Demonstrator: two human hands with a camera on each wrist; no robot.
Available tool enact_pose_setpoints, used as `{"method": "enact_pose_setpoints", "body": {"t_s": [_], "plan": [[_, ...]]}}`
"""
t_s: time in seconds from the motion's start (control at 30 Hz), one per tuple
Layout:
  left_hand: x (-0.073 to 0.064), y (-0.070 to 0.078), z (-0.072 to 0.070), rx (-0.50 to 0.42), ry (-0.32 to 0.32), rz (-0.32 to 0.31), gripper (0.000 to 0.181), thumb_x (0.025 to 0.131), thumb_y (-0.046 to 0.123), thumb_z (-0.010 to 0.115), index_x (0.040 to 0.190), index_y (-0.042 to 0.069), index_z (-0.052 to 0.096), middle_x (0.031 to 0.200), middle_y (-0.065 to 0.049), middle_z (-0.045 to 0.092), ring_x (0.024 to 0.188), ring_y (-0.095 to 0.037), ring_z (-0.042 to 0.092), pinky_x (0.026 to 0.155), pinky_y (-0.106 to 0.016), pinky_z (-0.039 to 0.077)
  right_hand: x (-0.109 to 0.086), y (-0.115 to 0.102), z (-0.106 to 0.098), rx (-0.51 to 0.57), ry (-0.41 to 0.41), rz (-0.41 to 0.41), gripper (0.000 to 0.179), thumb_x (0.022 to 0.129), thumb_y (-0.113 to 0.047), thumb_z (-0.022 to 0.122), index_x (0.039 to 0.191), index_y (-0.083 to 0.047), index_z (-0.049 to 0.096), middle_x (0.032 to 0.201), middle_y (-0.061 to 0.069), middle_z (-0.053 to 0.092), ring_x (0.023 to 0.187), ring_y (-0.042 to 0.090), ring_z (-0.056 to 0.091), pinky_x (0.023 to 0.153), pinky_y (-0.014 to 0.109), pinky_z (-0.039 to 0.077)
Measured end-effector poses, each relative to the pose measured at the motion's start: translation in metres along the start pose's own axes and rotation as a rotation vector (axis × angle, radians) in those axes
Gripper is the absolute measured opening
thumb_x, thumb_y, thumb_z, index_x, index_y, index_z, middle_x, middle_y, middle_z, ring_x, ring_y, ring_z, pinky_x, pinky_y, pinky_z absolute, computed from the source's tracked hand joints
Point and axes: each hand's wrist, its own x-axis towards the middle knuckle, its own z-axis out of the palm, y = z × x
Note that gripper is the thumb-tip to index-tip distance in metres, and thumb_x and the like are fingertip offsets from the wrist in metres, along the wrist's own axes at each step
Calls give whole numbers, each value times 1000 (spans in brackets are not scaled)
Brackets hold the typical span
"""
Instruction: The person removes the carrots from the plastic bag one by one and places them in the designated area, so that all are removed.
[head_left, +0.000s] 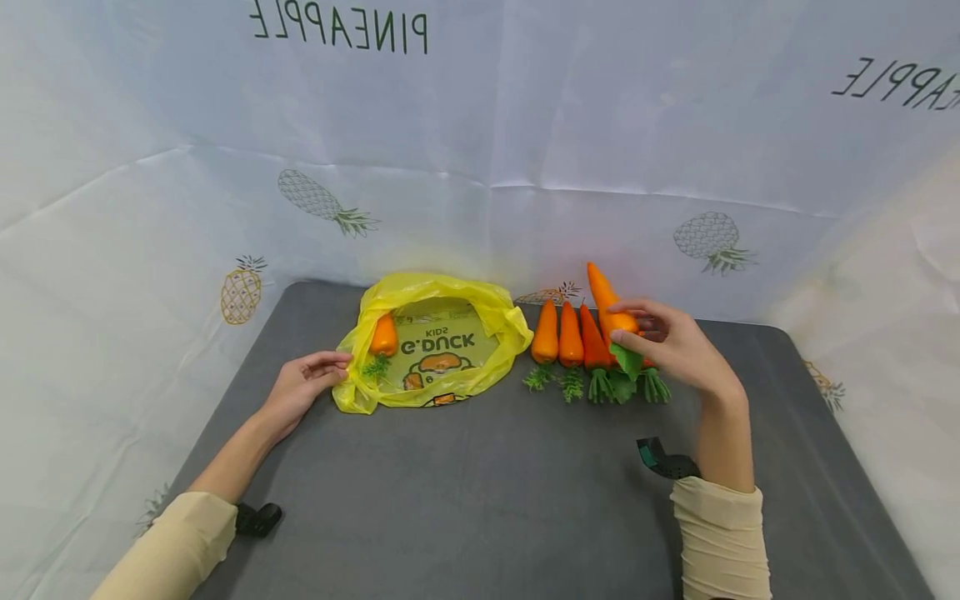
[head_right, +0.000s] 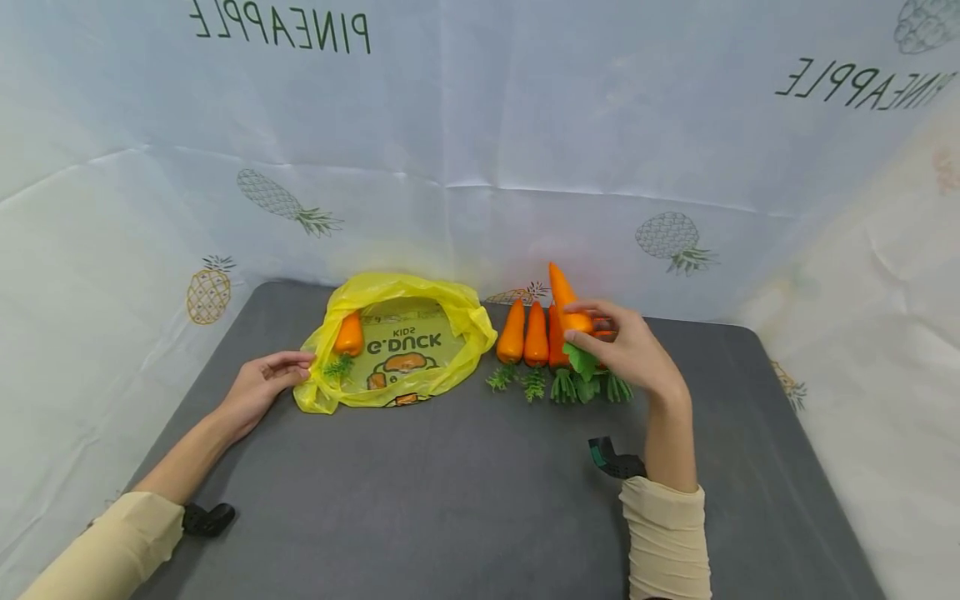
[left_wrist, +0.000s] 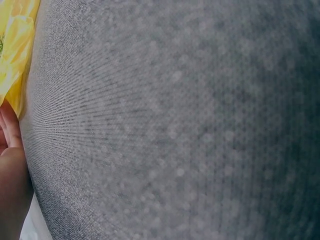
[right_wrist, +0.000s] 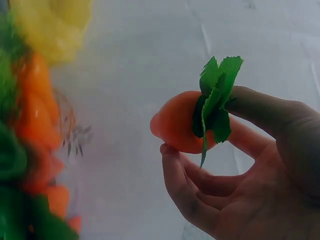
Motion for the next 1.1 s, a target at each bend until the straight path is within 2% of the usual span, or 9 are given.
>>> {"method": "enact_pose_setpoints", "body": {"t_s": [0.17, 0.23, 0.33, 0.47, 0.77, 0.87, 0.97, 1.03, 1.1], "plan": [[1, 0, -2, 12, -12, -14, 46, 109, 18, 68, 145, -10, 60, 110, 21, 73, 102, 7, 69, 93, -9, 57, -7, 25, -15, -64, 25, 54, 48, 109, -30, 69, 151, -9, 60, 154, 24, 59, 127, 40, 66, 82, 12, 53], [1, 0, -2, 14, -14, -16, 46, 109, 18, 68, 145, -10, 60, 110, 21, 73, 102, 7, 69, 93, -9, 57, -10, 33, -20, -88, 27, 69, 49, 109, -31, 69, 151, -8, 59, 156, 26, 57, 133, 47, 63, 90, 13, 52], [1, 0, -3, 15, -16, -16, 47, 109, 19, 68, 145, -10, 60, 110, 21, 73, 102, 7, 69, 93, -9, 57, -13, 45, -24, -108, 24, 79, 49, 109, -30, 68, 151, -6, 59, 155, 28, 58, 135, 51, 61, 100, 35, 60], [0, 0, -2, 9, -11, -10, 46, 109, 19, 68, 145, -9, 61, 111, 21, 74, 102, 6, 70, 93, -9, 57, -15, 62, -28, -115, 19, 94, 49, 110, -30, 67, 151, -4, 59, 154, 30, 56, 136, 55, 59, 106, 67, 55], [1, 0, -1, 21, -9, -20, 45, 109, 18, 67, 145, -9, 61, 110, 21, 73, 102, 7, 69, 93, -9, 57, -13, 102, -35, -58, -37, 201, 58, 111, -36, 63, 157, -2, 52, 167, 35, 40, 148, 62, 42, 112, 79, 44], [1, 0, -2, 20, -9, -16, 45, 109, 18, 68, 145, -9, 61, 110, 21, 73, 102, 7, 69, 93, -9, 57, -12, 112, -35, -51, -57, 229, 59, 112, -37, 62, 158, -1, 51, 163, 36, 44, 148, 60, 43, 109, 75, 47], [2, -1, -2, 15, -11, -12, 45, 109, 17, 67, 145, -9, 61, 111, 21, 73, 103, 7, 69, 93, -9, 57, -12, 123, -33, -62, -61, 242, 58, 112, -38, 61, 158, -3, 51, 157, 34, 54, 141, 51, 54, 102, 58, 56], [2, -1, -1, 12, -11, -8, 45, 109, 16, 67, 145, -9, 61, 111, 21, 73, 103, 7, 69, 93, -9, 57, -11, 130, -32, -66, -57, 248, 58, 112, -38, 61, 158, -4, 52, 155, 32, 57, 130, 34, 64, 95, 44, 59], [3, -2, -1, 11, -12, -4, 45, 109, 16, 67, 145, -10, 61, 111, 21, 73, 103, 7, 69, 93, -9, 57, -11, 136, -31, -62, -51, 251, 57, 112, -37, 63, 157, -4, 53, 155, 31, 58, 118, 11, 66, 88, 34, 59]]}}
